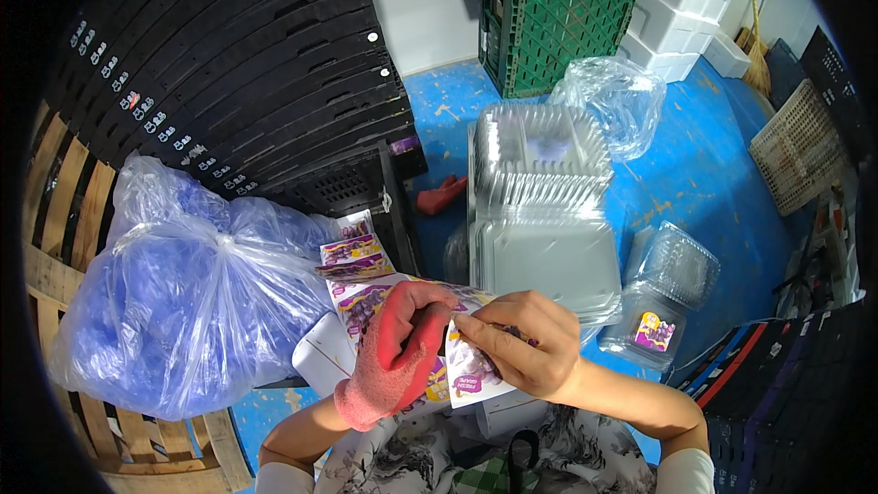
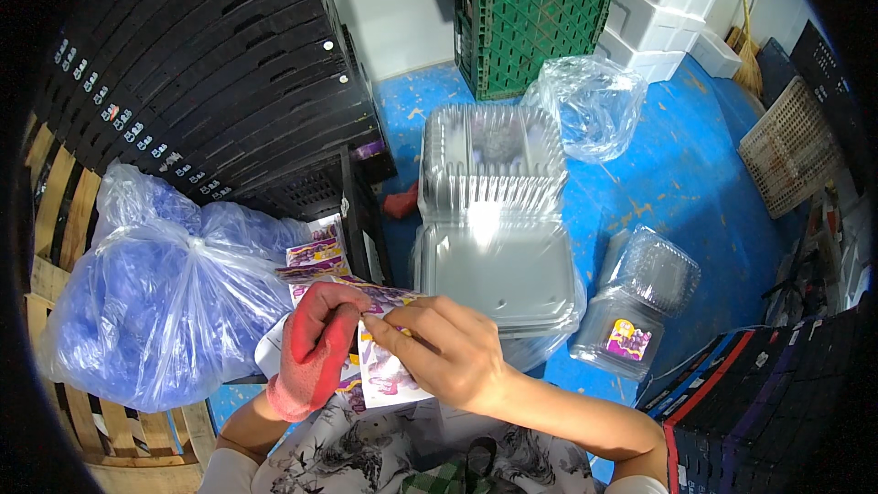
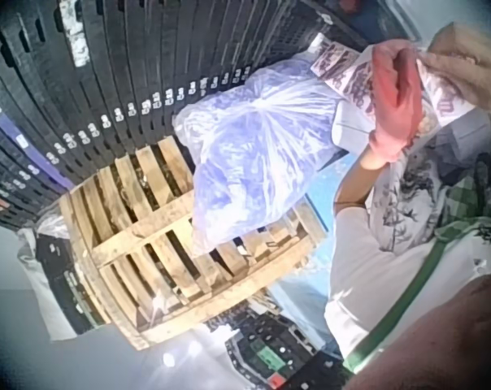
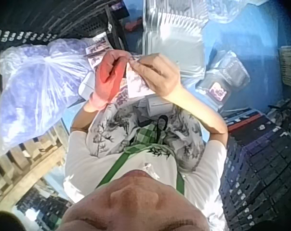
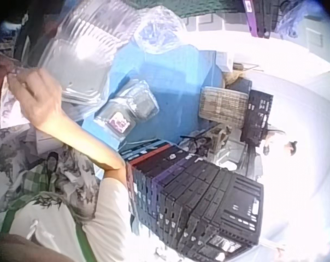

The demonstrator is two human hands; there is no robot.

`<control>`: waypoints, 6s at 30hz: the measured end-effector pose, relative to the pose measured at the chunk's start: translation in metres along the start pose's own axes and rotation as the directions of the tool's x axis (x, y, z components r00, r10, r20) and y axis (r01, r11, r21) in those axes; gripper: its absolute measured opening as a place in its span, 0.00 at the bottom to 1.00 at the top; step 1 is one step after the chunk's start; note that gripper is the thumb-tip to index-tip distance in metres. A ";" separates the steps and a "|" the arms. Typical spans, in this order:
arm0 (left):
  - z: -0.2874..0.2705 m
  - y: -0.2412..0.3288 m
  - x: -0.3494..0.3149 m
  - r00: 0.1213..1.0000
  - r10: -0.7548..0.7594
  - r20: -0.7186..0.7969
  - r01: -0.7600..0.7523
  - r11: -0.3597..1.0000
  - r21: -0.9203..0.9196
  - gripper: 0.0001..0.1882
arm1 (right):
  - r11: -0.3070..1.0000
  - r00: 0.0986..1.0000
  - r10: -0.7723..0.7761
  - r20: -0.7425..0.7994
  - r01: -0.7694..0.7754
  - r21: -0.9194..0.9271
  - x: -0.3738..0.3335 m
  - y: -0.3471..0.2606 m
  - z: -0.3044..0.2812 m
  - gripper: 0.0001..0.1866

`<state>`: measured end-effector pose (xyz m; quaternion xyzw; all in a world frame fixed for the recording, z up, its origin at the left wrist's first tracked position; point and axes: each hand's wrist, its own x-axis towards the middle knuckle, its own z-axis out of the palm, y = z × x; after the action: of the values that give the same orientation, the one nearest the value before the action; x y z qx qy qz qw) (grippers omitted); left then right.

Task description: The person sits on the floor and repeatedly applies small printed labels to clear plastic food containers. They peel each label from a sheet, place it on a container, smooth it down, and set the labeled container aside. The process is repeated for multiple containers.

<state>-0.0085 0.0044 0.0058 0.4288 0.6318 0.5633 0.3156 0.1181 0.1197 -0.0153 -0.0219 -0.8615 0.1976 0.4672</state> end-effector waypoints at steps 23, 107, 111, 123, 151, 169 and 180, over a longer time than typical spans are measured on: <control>-0.014 -0.009 -0.001 0.969 -0.074 -0.234 0.048 0.992 -0.117 0.09 | 0.988 1.000 -0.006 0.029 0.001 0.155 -0.009 -0.007 -0.042 0.06; 0.052 -0.056 0.003 0.898 0.057 0.436 -0.381 0.597 0.706 0.39 | 0.907 0.875 0.236 0.422 -0.043 -0.418 -0.027 0.053 -0.087 0.26; 0.060 -0.062 0.017 0.912 -0.024 0.410 -0.326 0.564 0.758 0.40 | 0.936 0.824 0.236 0.516 -0.049 -0.350 -0.039 0.050 -0.079 0.32; 0.056 -0.072 0.017 0.902 -0.091 0.421 -0.337 0.461 0.821 0.39 | 0.809 0.948 0.183 0.262 0.007 -0.588 0.008 0.081 -0.094 0.20; -0.077 0.007 -0.014 0.985 -0.155 -0.074 0.170 0.810 0.561 0.29 | 0.053 0.192 0.980 -0.053 -0.511 -0.858 -0.349 0.084 -0.225 0.43; 0.005 -0.021 -0.012 0.940 -0.051 -0.336 -0.099 0.904 -0.415 0.30 | 0.432 0.609 0.703 -0.367 -0.776 -0.460 -0.151 0.150 -0.140 0.03; 0.029 -0.026 -0.033 0.971 0.145 -0.192 -0.176 0.973 -0.152 0.30 | 0.837 0.856 0.428 0.290 -0.497 0.229 0.000 -0.017 -0.026 0.15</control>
<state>0.0268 -0.0122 -0.0273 0.3979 0.5712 0.6747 0.2455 0.1418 0.1122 0.0036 -0.1376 -0.8382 0.4330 0.3015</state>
